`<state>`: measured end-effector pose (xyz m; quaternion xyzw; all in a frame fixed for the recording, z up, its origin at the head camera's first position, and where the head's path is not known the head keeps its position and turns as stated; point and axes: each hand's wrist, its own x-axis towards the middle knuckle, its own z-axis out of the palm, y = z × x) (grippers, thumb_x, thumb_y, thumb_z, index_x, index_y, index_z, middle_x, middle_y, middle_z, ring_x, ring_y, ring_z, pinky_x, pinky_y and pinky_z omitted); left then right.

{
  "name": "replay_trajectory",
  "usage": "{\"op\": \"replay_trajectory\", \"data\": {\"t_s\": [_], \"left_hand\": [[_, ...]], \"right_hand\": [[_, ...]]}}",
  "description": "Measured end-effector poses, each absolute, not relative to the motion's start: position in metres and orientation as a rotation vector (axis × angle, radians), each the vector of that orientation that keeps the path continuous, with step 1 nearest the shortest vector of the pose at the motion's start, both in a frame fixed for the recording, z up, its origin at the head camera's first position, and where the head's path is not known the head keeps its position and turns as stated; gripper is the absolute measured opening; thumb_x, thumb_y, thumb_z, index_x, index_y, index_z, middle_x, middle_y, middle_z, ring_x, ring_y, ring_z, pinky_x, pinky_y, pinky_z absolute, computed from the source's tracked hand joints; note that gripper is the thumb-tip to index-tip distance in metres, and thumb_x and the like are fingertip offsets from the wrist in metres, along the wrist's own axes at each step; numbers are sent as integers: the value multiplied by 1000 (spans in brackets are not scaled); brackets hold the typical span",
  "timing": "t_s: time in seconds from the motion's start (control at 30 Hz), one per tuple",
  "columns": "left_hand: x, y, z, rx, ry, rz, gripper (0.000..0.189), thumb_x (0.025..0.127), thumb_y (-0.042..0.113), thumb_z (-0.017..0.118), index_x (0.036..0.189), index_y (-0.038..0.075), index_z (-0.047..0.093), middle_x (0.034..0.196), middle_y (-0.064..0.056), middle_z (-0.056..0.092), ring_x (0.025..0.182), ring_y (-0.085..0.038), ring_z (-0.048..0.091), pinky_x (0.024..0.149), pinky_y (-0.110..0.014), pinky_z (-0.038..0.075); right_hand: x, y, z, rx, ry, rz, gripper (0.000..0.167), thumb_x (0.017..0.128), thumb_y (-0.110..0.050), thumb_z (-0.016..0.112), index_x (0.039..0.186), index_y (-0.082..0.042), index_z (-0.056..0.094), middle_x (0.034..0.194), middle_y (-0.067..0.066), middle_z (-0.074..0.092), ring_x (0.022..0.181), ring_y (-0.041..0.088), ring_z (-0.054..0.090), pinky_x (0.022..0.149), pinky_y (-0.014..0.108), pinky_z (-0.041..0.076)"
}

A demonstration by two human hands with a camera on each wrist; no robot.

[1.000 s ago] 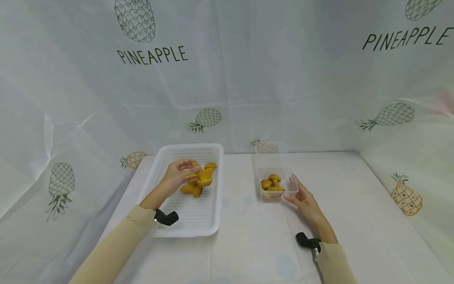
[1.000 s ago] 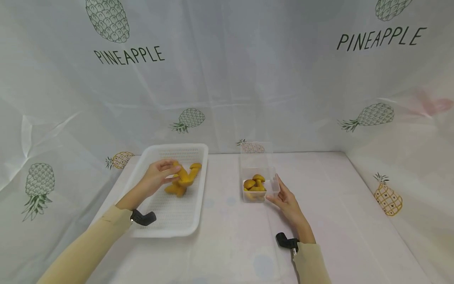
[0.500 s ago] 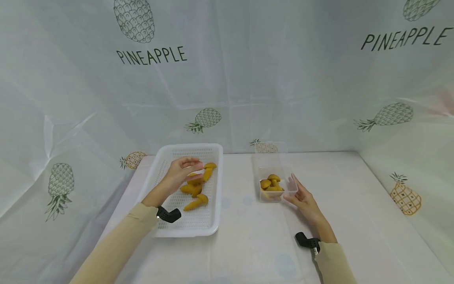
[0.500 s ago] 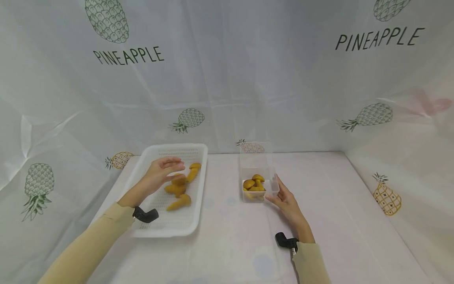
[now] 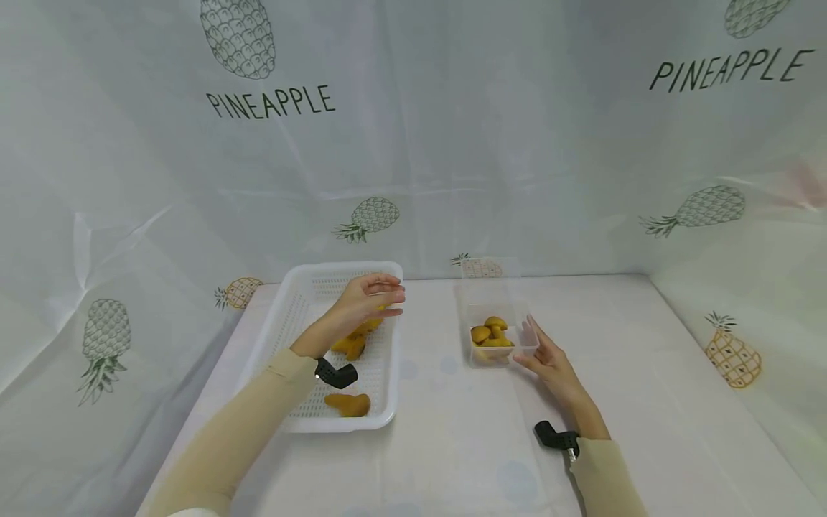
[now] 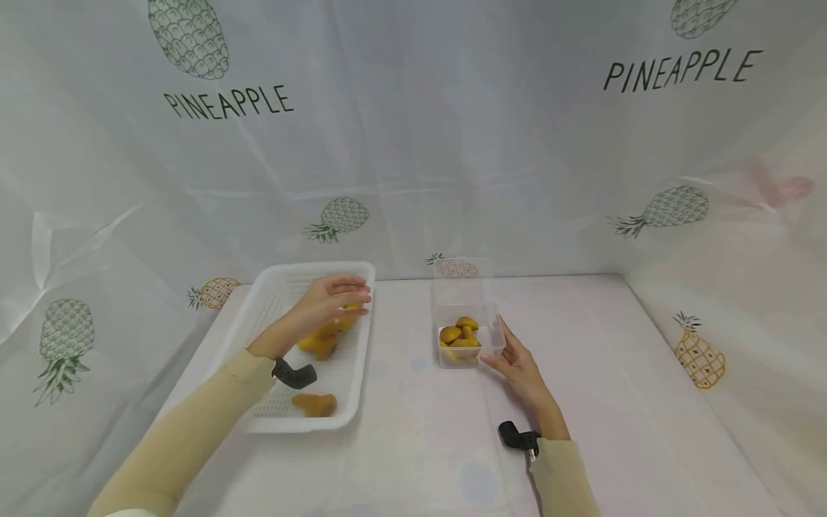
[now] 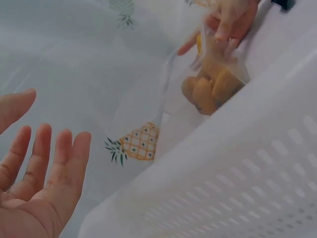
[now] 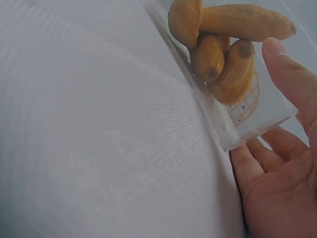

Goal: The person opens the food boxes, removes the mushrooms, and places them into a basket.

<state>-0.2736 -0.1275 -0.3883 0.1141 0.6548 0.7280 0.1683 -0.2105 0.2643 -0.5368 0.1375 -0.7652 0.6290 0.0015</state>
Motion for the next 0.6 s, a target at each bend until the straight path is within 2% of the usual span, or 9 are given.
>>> {"op": "replay_trajectory", "data": {"t_s": [0.07,0.23,0.27,0.4,0.5,0.6], "left_hand": [[-277,-117,-387,379,1850,2042,38,93,-3,68,127,-10,52,128,-24,57,115,-38,60,95,-49,53],[-284,-89,-382,455,1830,1984,34,93,-4,66,126,-7,55,127,-25,57,117,-41,59,96,-48,53],[-285,-83,-381,464,1830,1970,33,93,-5,67,125,-5,56,125,-22,59,115,-38,61,96,-48,53],[-291,-61,-380,520,1788,1911,36,92,-7,67,127,-5,57,127,-25,59,110,-31,65,96,-49,52],[-296,-46,-383,584,1772,1843,40,92,-7,66,130,-4,55,131,-28,56,110,-29,64,95,-48,53],[-301,-32,-388,651,1775,1764,42,93,-3,67,133,-2,55,134,-27,56,113,-27,64,94,-43,55]], "right_hand": [[-210,265,-537,425,-2406,1969,84,97,-9,67,162,-19,14,165,19,4,146,47,14,96,9,39],[-211,265,-537,413,-2416,1954,85,96,-11,68,161,-20,15,165,18,4,146,47,14,96,9,39],[-211,265,-537,416,-2413,1957,85,96,-10,68,161,-20,15,165,18,4,145,48,15,96,9,39],[-211,265,-537,423,-2394,1974,84,96,-10,68,161,-19,15,164,20,5,145,48,16,97,10,38],[-211,266,-538,417,-2384,1984,84,96,-10,68,161,-17,15,164,21,6,144,48,17,97,11,39],[-211,266,-539,400,-2378,1990,85,96,-12,69,161,-14,16,164,20,7,145,47,17,98,12,40]]}}
